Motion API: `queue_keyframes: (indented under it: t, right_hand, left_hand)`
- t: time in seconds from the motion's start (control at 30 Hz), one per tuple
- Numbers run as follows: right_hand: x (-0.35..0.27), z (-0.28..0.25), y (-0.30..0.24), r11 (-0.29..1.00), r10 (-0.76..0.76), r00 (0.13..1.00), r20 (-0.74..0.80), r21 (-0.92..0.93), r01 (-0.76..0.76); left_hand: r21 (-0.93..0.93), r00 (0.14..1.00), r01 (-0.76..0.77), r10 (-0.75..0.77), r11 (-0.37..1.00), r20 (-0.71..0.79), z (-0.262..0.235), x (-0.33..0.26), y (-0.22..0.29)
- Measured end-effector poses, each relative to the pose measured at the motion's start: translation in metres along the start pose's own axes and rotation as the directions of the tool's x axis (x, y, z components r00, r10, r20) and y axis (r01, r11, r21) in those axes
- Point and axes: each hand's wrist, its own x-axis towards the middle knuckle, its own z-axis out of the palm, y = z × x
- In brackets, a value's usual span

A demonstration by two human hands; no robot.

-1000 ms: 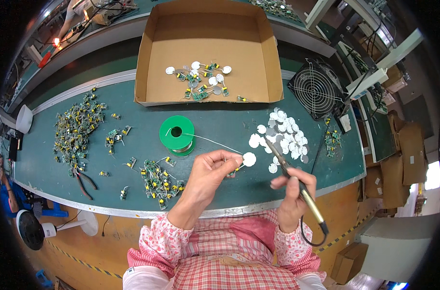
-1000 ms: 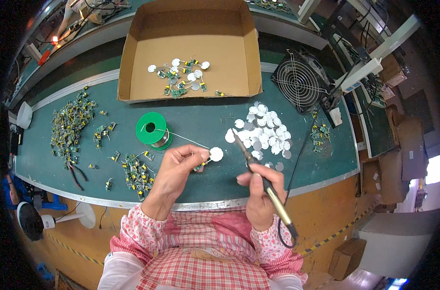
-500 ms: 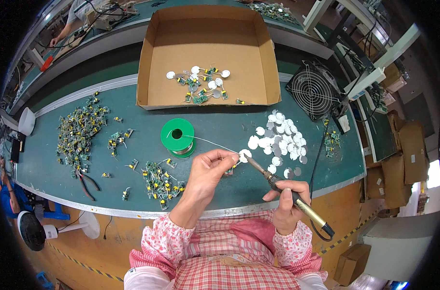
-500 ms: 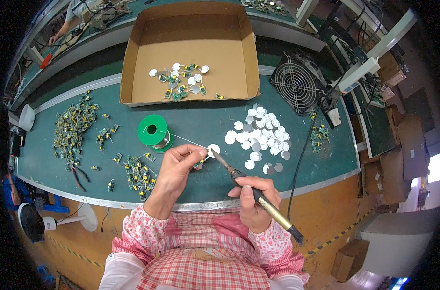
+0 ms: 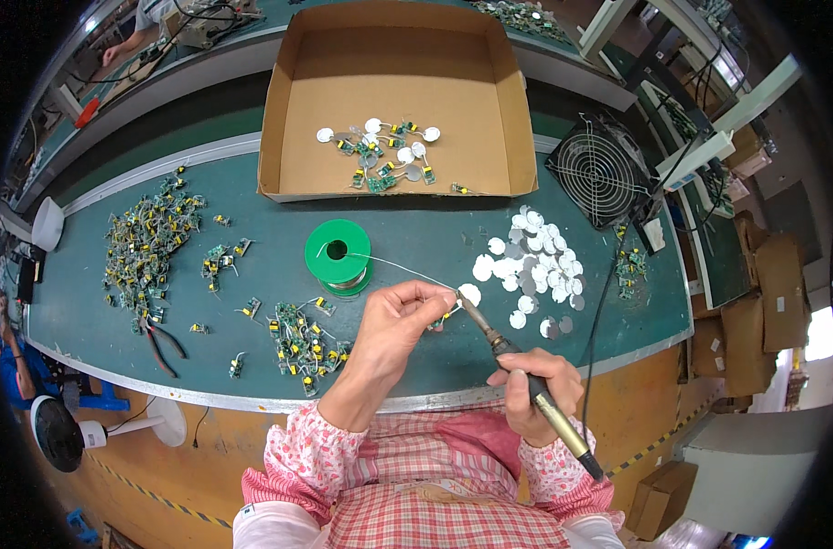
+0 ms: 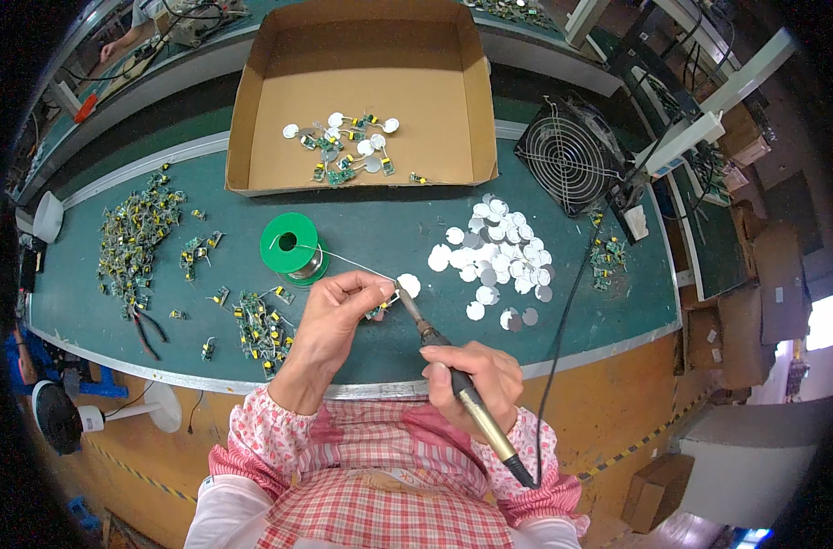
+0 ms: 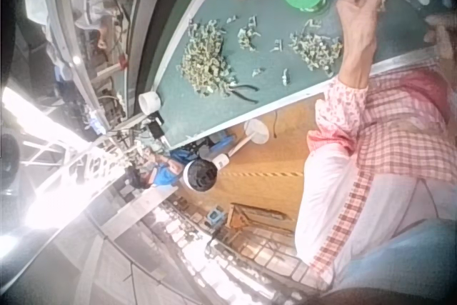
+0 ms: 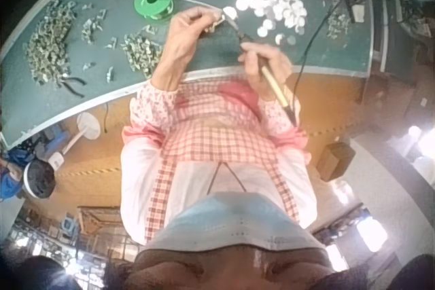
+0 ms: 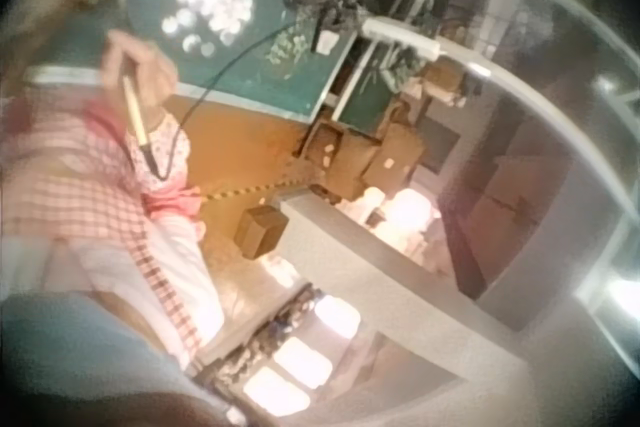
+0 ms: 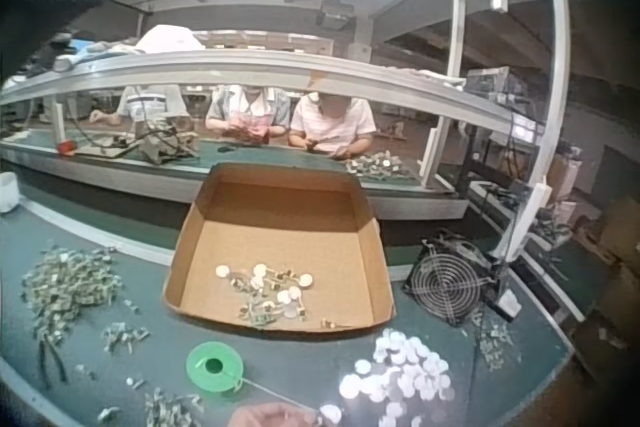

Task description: The person solders wires and small electronic components onto circuit boards using a soldering iron and solder from a spool, holding the wires and components in place with pliers.

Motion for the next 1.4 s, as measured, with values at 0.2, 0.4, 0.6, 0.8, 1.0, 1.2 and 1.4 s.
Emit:
queue_keyframes:
  t: [0.2, 0.4, 0.6, 0.8, 1.0, 1.2, 1.4]
  right_hand:
    - [-0.011, 0.003, 0.002, 0.993, 0.044, 0.978, -0.205, 0.112, -0.021]
    - [-0.013, 0.010, 0.006, 0.982, 0.184, 0.956, -0.229, 0.093, -0.167]
    - [-0.021, 0.007, 0.004, 0.944, 0.239, 0.952, -0.189, 0.275, -0.182]
    - [-0.016, 0.009, 0.005, 0.940, 0.268, 0.948, -0.171, 0.262, -0.218]
    - [-0.013, 0.008, 0.004, 0.969, 0.202, 0.971, -0.128, 0.169, -0.180]
    - [-0.021, 0.007, 0.009, 0.941, 0.223, 0.935, -0.274, 0.309, -0.134]
    - [-0.010, 0.020, 0.012, 0.929, 0.363, 0.898, -0.249, 0.175, -0.327]
  left_hand:
    - [0.005, 1.000, 0.029, -0.029, 1.000, -0.003, 0.002, -0.003, 0.002]
    - [-0.002, 0.999, 0.032, -0.032, 0.999, -0.007, 0.002, -0.005, -0.001]
    - [-0.009, 0.999, 0.027, -0.028, 1.000, -0.021, 0.002, -0.006, -0.002]
    - [0.005, 1.000, 0.008, -0.007, 1.000, -0.006, 0.002, -0.005, -0.001]
    - [-0.002, 1.000, 0.007, -0.007, 1.000, 0.004, -0.002, -0.004, -0.003]
    - [0.014, 1.000, 0.002, -0.002, 1.000, -0.002, 0.002, -0.006, 0.000]
    - [0.007, 0.999, 0.012, -0.013, 1.000, 0.035, 0.003, -0.011, -0.002]
